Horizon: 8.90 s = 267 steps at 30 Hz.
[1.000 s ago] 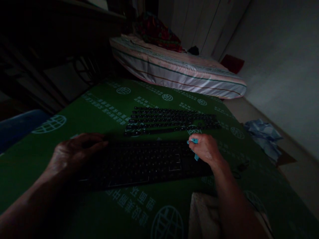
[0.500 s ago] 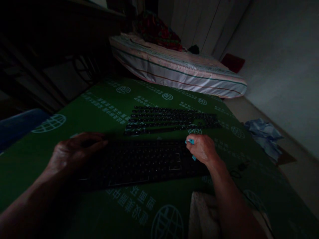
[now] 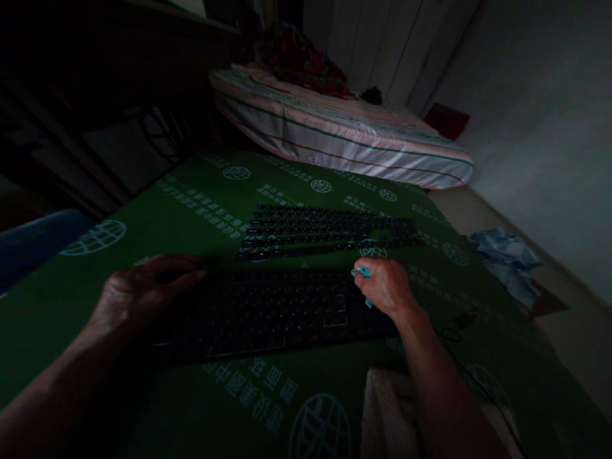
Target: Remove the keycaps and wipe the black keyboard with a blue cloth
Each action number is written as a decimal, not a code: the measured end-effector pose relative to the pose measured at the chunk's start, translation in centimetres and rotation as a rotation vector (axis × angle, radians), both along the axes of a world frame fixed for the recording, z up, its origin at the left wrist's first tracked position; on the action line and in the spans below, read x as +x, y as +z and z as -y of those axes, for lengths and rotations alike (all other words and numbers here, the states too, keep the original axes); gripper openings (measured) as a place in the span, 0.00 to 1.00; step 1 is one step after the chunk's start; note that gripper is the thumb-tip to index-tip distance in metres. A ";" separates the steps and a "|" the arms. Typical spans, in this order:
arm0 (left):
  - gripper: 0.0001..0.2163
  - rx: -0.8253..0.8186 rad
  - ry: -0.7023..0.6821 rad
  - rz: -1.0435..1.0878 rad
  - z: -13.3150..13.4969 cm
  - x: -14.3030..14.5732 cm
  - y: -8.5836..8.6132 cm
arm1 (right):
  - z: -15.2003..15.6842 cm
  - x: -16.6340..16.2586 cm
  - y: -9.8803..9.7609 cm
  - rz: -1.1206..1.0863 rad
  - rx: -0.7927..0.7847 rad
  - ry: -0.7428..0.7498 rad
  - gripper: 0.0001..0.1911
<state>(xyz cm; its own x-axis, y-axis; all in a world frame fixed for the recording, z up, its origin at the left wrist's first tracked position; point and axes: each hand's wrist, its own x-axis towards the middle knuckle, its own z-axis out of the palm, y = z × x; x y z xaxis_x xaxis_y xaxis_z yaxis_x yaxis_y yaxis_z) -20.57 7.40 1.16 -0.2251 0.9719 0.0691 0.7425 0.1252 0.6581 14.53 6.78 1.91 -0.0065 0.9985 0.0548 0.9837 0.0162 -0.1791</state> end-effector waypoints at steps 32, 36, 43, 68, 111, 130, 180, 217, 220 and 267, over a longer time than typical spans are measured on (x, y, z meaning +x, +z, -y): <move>0.18 0.011 0.022 0.002 0.3 0.7 0.4 | 0.0 0.0 -0.1 0.046 0.010 0.004 0.10; 0.19 -0.014 0.026 -0.010 0.3 0.7 0.6 | 0.1 0.2 0.0 0.062 -0.011 -0.021 0.11; 0.21 0.015 0.012 -0.040 0.1 0.2 0.1 | 0.0 0.0 0.0 0.076 -0.003 -0.011 0.10; 0.19 0.033 0.017 0.027 -0.1 0.1 -0.3 | 0.0 -0.1 0.0 0.066 -0.023 -0.020 0.12; 0.18 0.053 -0.024 0.014 -0.3 -0.6 -1.1 | 0.1 -0.7 0.2 0.045 -0.040 0.032 0.11; 0.19 -0.007 0.014 0.014 -0.1 -0.1 -0.3 | 0.1 -0.6 0.3 0.064 0.005 0.001 0.11; 0.17 0.042 -0.015 -0.004 -0.3 -0.7 -0.7 | -0.1 -0.5 0.4 0.110 -0.106 -0.007 0.13; 0.18 -0.003 0.024 0.066 -0.1 -0.1 0.0 | -0.2 0.9 0.8 0.111 -0.088 -0.028 0.12; 0.18 -0.014 0.032 0.037 0.0 0.1 0.2 | -0.2 0.8 0.8 0.119 -0.089 -0.014 0.13; 0.15 0.017 0.032 0.022 0.0 0.3 0.4 | -0.8 0.2 0.4 0.021 -0.151 -0.209 0.12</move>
<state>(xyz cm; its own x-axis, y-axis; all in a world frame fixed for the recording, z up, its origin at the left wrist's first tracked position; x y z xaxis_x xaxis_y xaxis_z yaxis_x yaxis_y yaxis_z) -20.28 7.44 1.52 -0.2577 0.9629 0.0804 0.7234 0.1371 0.6767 14.70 7.60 2.31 0.2014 0.9751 -0.0930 0.9664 -0.2133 -0.1433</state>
